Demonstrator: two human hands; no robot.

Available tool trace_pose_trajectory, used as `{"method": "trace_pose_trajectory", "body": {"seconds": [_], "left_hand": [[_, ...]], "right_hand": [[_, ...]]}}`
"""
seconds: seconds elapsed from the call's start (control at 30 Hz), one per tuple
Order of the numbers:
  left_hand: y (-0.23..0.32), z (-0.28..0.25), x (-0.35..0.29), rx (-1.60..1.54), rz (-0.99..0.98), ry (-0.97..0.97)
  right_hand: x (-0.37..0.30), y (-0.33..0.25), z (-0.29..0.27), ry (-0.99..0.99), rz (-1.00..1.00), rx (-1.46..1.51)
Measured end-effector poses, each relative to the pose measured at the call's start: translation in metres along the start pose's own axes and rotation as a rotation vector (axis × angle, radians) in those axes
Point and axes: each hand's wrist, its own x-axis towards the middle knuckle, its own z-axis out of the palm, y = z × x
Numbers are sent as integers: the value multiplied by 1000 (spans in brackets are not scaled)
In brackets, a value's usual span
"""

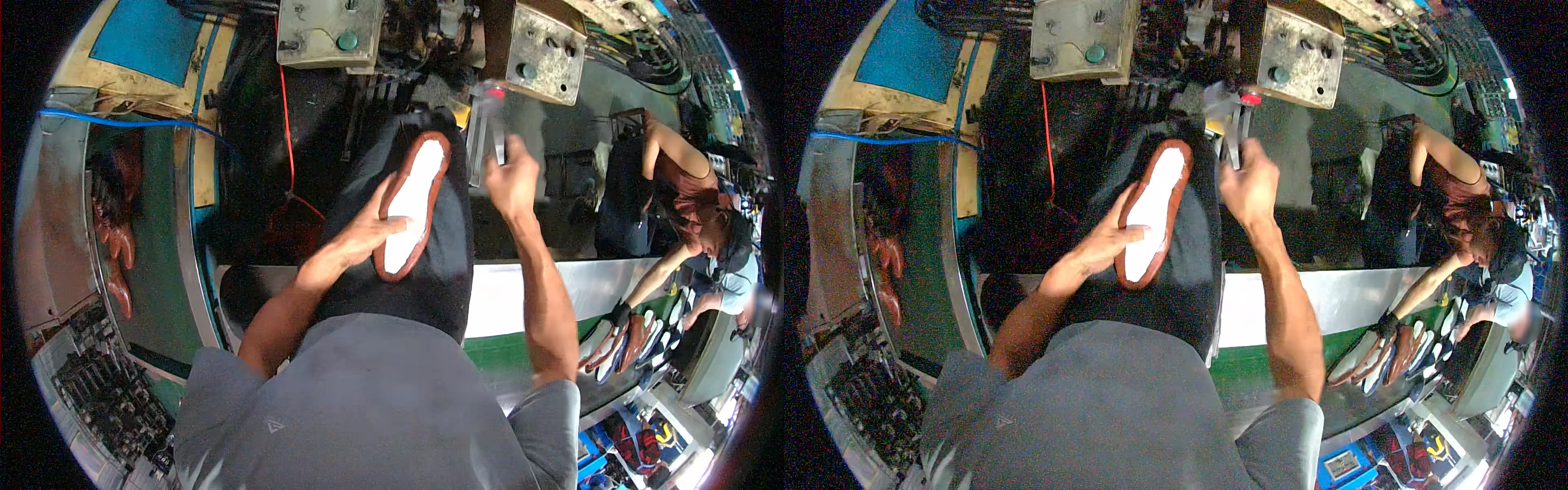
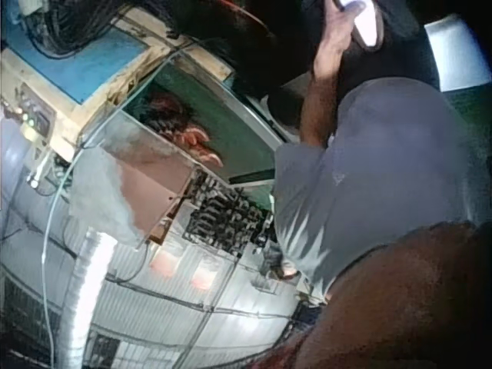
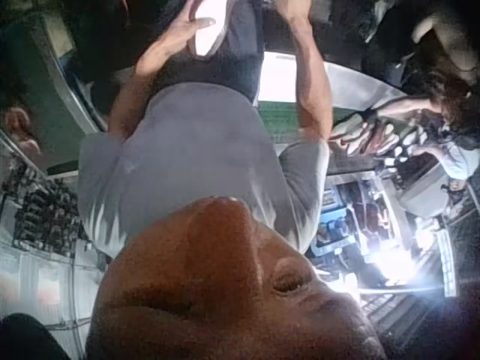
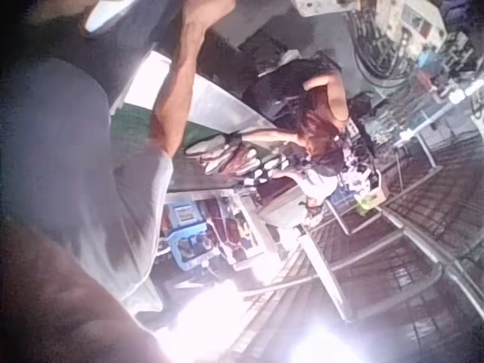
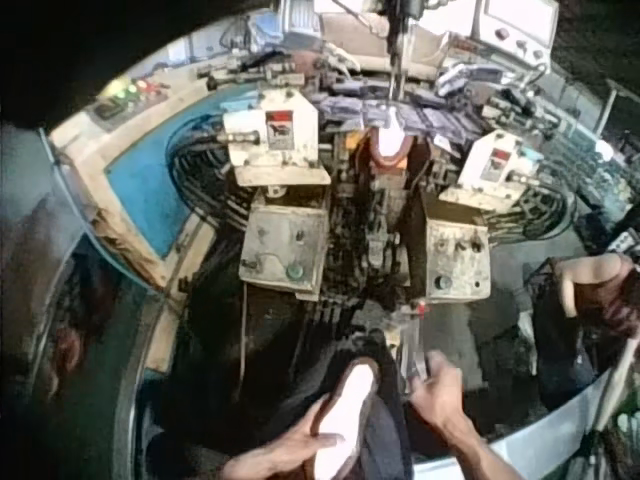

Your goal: Manually adjust and lasting the upper part of leather shoes onto a mold using a machine and hand tools.

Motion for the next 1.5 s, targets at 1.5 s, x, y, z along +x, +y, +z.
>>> {"method": "trace_pose_trajectory", "body": {"seconds": [1.5], "left_hand": [[1, 6, -24, 82, 87, -141]], "right_hand": [[-127, -49, 14, -45, -54, -93]]}}
